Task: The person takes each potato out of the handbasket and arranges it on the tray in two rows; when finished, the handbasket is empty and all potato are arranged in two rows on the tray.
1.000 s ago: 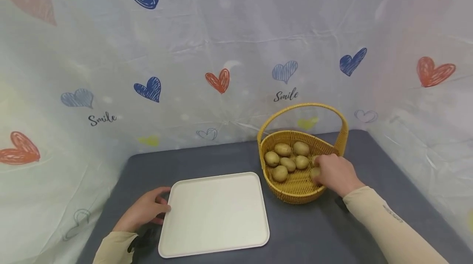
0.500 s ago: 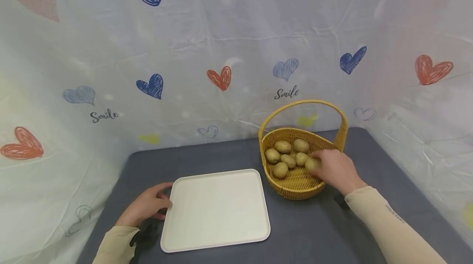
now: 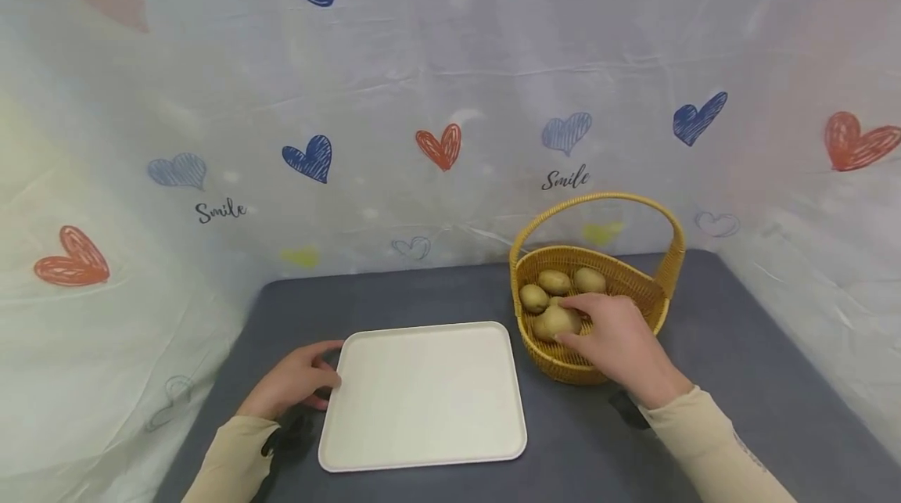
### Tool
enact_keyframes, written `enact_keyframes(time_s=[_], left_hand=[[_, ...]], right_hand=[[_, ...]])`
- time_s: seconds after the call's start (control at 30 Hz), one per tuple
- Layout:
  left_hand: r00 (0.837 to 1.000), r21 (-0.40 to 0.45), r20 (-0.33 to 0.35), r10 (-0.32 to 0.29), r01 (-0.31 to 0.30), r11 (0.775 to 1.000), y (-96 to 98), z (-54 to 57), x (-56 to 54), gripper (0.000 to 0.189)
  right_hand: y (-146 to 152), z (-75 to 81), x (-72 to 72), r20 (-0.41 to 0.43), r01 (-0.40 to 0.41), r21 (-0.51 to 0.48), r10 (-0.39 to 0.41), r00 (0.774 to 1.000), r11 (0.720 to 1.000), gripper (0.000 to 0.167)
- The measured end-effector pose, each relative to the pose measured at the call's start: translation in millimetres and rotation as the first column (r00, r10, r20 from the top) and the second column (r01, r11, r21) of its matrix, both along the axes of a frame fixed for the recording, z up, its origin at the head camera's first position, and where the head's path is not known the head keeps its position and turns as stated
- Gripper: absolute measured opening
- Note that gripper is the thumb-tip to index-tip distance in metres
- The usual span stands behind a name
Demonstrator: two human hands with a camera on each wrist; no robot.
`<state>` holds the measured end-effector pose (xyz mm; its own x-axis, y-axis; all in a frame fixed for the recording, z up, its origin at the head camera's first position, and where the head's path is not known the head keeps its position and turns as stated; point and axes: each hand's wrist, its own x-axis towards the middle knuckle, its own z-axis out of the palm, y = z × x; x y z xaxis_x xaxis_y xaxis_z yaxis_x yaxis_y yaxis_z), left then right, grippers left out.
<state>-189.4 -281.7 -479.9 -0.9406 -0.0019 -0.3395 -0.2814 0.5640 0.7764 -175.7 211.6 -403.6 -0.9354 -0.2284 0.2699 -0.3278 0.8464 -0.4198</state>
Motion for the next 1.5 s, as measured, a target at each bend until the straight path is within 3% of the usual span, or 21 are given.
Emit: enact_keyframes(time_s=[0.13,0.3,0.43,0.67,0.9,1.13,1.5], left_hand=[[1.000,0.006,-0.007,0.004,-0.004,1.000,0.3,-0.8,-0.8,0.074],[1.000,0.029,-0.014,0.002,-0.001,1.000,1.0,-1.8,0.0,0.073],[1.000,0.036,-0.019,-0.007,0.007,0.999,3.5,-1.6,-0.7,0.072],[0.999,0.064,-0.026,-0.037,0.038,0.997,12.9,0.9,-8.4,0.072],[0.998,0.078,-0.037,-0.053,0.056,0.995,16.2,4.3,-12.6,0.073],[0.999,0.076,-0.026,-0.041,0.043,0.996,10.7,3.6,-8.0,0.073],[0.999,0.055,-0.032,-0.001,0.003,0.999,-1.3,2.3,0.1,0.073]], right_hand=[[-25.1,0.4,5.4,-0.003,-0.057,-0.068,0.057,0.998,0.996,0.046],[-62.0,-6.9,3.5,0.072,-0.097,-0.150,0.108,0.992,0.984,0.046],[-93.2,-19.8,-8.9,0.092,-0.135,-0.199,0.156,0.983,0.971,0.044],[-146.2,-48.4,-32.6,0.151,-0.163,-0.350,0.227,0.962,0.922,0.042],[-196.4,-60.1,-45.0,0.167,-0.204,-0.421,0.296,0.940,0.884,0.040],[-236.0,-70.2,-51.0,0.146,-0.268,-0.450,0.366,0.919,0.852,0.039],[-269.6,-82.6,-52.5,0.119,-0.340,-0.396,0.414,0.902,0.853,0.038]])
